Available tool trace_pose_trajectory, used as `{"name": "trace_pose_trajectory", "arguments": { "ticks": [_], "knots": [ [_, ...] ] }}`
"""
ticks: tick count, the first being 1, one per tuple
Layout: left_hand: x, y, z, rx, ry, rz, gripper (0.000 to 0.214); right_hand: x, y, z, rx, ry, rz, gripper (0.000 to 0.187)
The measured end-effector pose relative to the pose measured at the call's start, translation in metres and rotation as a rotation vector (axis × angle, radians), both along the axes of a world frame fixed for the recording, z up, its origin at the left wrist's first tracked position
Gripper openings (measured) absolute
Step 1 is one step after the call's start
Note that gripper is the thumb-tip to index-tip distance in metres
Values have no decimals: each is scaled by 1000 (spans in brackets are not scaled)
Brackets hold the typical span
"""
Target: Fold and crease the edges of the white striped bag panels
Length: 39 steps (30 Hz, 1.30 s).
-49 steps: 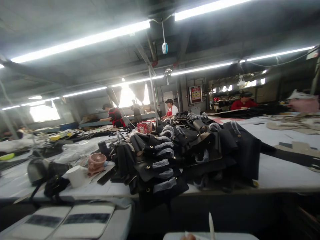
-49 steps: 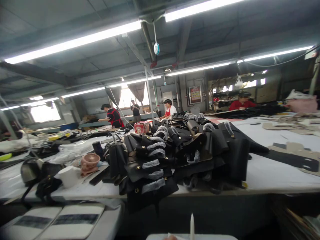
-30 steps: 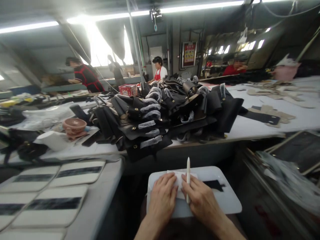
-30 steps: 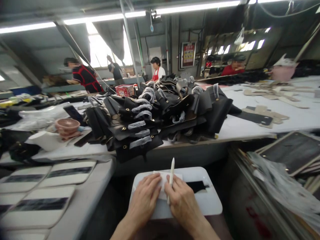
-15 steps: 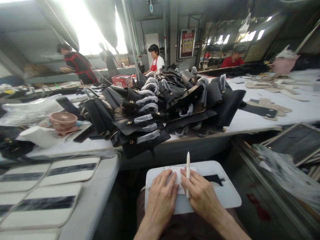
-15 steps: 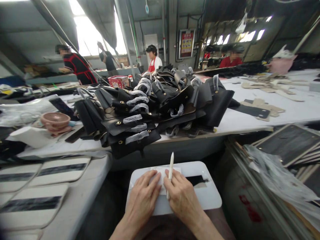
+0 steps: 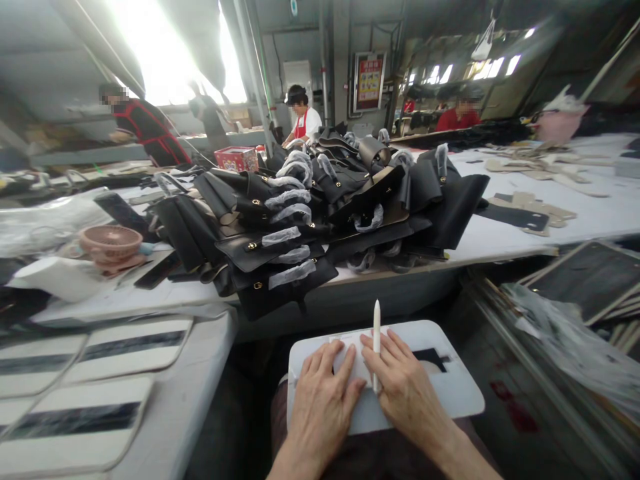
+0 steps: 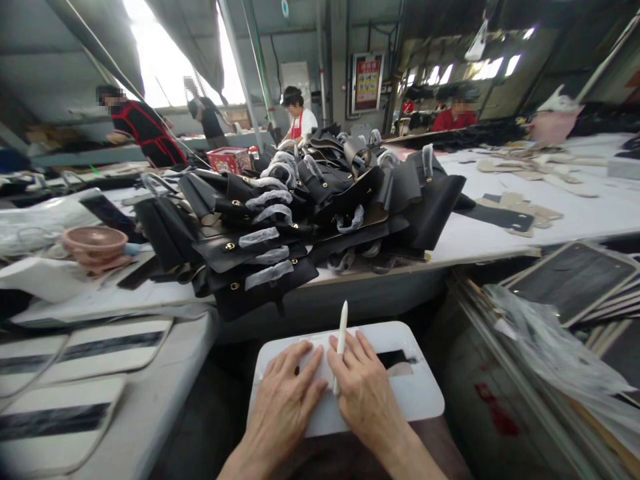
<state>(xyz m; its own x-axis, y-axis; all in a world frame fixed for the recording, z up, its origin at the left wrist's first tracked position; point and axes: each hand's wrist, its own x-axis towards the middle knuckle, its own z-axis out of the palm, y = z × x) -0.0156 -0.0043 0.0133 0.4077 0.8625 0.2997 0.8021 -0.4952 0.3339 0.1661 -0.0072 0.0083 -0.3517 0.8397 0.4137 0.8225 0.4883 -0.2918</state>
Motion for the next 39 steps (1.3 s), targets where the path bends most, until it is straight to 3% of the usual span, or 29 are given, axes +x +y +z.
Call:
{"name": "trace_pose_trajectory", "arguments": {
  "ticks": [10,20,25,29,32,39],
  "knots": [
    [2,2,3,-79,-25,4,45,2,3,4,85,7,58,51],
    [0,2,2,-36,-34,13,41,10,-9,17,221,271,38,37],
    [1,2,2,-47,-36,19,41,11,-13,19,301,382,34,44],
    [1,2,1,-50,-31,22,42,14,-10,18,224,450,-7,29],
    [0,2,1,-57,-26,18,42,17,-8,17,124,549,-114,20],
    [-1,2,0,-22,13,12,43,19,-12,22,43,734,-212,17]
  ]
}}
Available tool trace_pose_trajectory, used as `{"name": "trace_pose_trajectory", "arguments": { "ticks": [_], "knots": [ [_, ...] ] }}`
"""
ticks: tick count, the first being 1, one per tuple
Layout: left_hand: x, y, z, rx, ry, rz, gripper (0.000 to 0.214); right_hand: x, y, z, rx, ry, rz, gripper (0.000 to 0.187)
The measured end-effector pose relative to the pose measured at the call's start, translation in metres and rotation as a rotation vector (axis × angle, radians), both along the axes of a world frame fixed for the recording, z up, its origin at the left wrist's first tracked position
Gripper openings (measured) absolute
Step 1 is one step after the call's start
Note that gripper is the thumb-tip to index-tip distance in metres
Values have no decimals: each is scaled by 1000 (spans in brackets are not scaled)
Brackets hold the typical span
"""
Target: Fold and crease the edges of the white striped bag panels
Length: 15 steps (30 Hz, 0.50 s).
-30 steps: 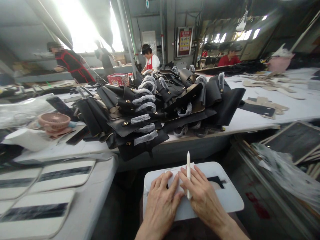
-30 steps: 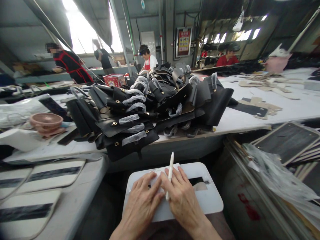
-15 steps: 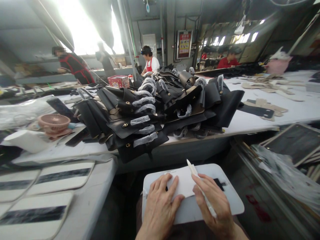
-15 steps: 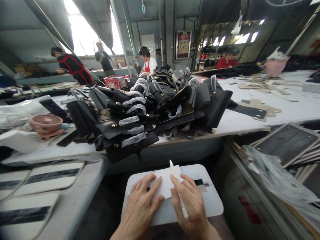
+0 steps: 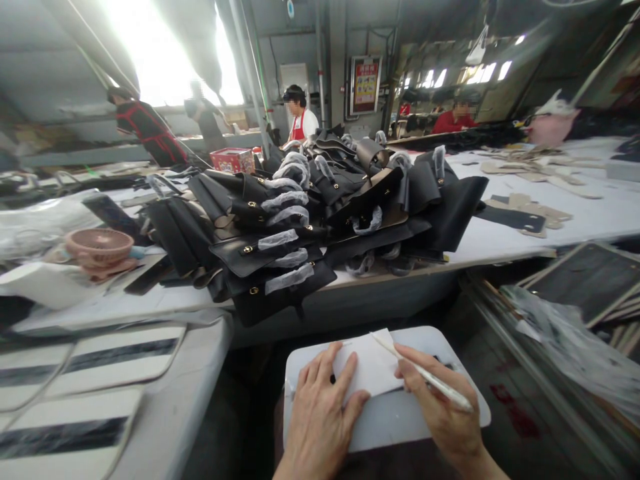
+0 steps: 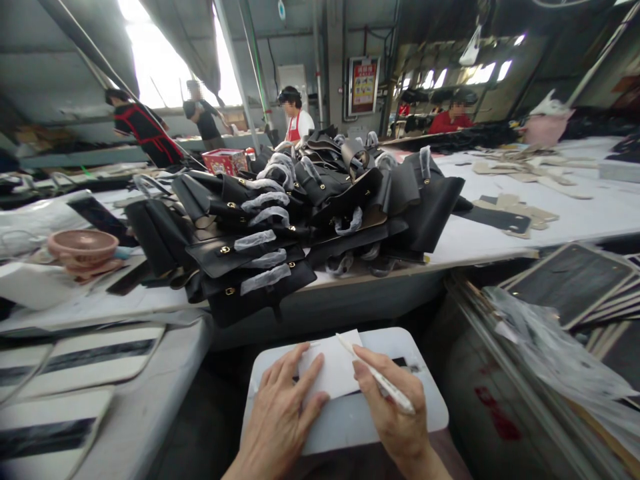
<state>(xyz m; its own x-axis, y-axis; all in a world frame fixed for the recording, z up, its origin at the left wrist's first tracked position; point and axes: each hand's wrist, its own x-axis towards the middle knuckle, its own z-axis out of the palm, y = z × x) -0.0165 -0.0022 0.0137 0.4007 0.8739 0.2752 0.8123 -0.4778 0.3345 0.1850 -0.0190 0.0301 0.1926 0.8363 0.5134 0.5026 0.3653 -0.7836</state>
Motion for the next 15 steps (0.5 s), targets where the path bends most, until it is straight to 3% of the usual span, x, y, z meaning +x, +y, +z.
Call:
{"name": "trace_pose_trajectory", "arguments": {
  "ticks": [11,15],
  "knots": [
    [-2,-2,-4,37,32,23,47,-8,11,1,-223,213,42,20],
    [1,0,-3,0,-9,51,44,-10,15,4,-271,168,59,18]
  ]
}}
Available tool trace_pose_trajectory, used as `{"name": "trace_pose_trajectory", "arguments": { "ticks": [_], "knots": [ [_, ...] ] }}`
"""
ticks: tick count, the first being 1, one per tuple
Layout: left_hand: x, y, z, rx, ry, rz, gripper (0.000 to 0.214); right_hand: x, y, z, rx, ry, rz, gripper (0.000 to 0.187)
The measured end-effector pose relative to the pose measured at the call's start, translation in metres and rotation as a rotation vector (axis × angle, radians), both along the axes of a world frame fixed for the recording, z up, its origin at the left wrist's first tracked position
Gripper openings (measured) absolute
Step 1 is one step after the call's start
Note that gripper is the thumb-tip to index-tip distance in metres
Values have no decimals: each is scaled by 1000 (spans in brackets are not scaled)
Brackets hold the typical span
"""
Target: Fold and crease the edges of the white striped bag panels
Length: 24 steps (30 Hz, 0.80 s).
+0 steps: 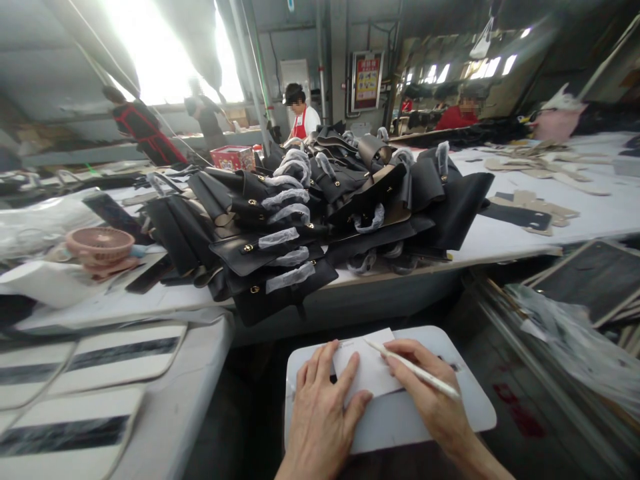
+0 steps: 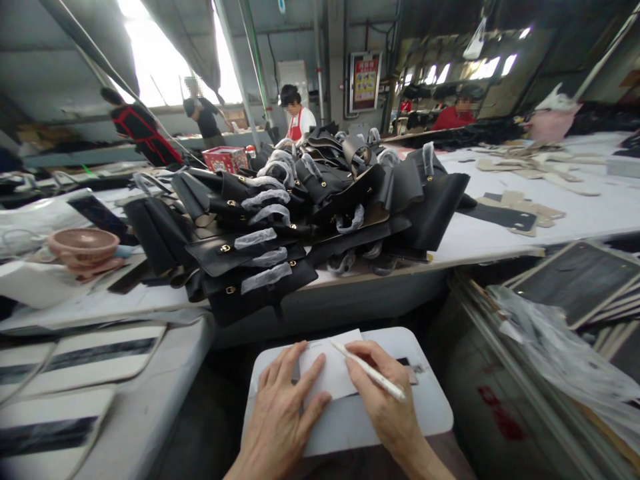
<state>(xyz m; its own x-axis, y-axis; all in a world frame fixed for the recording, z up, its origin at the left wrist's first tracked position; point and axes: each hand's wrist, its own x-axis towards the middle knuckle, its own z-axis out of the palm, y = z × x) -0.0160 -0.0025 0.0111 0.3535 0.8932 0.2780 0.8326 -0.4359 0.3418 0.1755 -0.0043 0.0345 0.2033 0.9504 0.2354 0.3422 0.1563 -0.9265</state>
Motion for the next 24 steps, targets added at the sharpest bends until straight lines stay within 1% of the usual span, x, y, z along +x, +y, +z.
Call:
{"name": "trace_pose_trajectory", "arguments": {
  "ticks": [7,10,18,21,24],
  "knots": [
    [1,2,1,16,1,-6,45,0,0,-1,-28,-9,91,16],
    [0,1,0,19,0,-6,46,-1,-1,-2,-38,-1,108,15],
    [-1,2,-2,53,20,-12,46,-1,-1,-6,-36,2,104,13],
    [-1,3,-3,71,21,-13,46,-1,0,-5,-40,24,87,14],
    [-2,2,-3,57,25,-12,47,0,0,-4,-47,28,74,16]
  ]
}}
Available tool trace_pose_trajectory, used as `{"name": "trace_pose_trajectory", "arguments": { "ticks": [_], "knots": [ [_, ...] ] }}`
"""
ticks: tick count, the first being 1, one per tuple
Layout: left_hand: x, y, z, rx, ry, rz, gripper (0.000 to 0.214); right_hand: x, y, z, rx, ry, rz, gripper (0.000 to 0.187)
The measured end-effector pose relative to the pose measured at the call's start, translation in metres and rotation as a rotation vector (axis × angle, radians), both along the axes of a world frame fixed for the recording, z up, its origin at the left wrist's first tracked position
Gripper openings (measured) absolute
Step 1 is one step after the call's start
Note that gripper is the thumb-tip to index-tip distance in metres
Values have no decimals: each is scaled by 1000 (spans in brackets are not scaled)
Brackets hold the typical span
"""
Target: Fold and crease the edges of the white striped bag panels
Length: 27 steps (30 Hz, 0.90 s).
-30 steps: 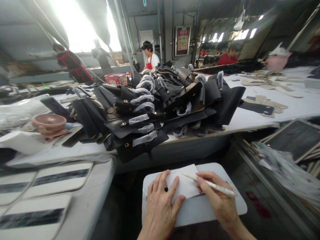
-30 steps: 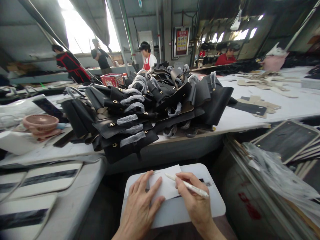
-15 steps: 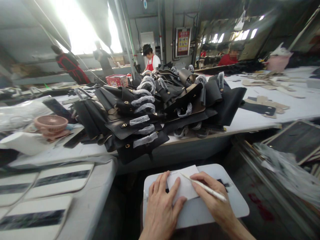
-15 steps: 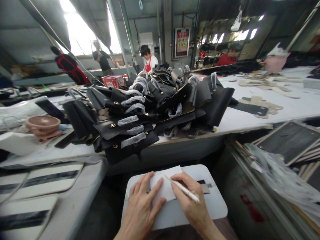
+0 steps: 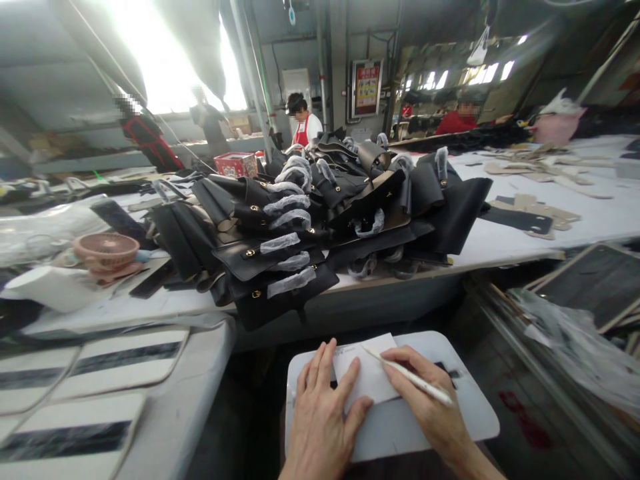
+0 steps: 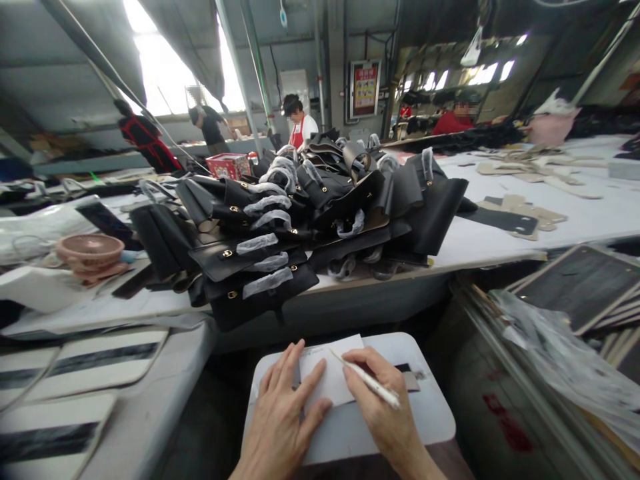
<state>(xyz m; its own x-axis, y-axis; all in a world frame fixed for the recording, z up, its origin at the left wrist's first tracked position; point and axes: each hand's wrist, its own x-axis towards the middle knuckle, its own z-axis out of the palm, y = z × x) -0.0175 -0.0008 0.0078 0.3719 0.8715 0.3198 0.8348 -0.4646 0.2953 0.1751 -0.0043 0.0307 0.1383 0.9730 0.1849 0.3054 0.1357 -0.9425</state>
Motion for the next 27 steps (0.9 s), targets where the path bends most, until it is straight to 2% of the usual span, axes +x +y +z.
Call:
{"name": "trace_pose_trajectory", "arguments": {
  "ticks": [5,11,13,16,19,23,25,27],
  "knots": [
    [-4,1,4,-134,-61,-30,44,2,0,0,-50,58,-44,24],
    [-9,7,18,-406,-463,61,39,6,3,-4,-120,164,-90,34],
    [-9,8,22,-410,-603,101,39,7,3,-4,-129,167,-97,35],
    [-10,8,30,-357,-810,241,29,7,2,-2,-135,162,-87,36],
    [-11,8,41,-396,-1221,346,21,6,0,-1,-115,154,-77,36],
    [-15,6,59,-720,-1975,368,9,7,0,-4,-98,142,-69,37],
    [-16,3,66,-866,-2191,373,3,9,1,-7,-95,130,-78,37],
    [-16,-1,72,-956,-2318,355,6,10,1,-11,-83,108,-86,35]
  ]
}}
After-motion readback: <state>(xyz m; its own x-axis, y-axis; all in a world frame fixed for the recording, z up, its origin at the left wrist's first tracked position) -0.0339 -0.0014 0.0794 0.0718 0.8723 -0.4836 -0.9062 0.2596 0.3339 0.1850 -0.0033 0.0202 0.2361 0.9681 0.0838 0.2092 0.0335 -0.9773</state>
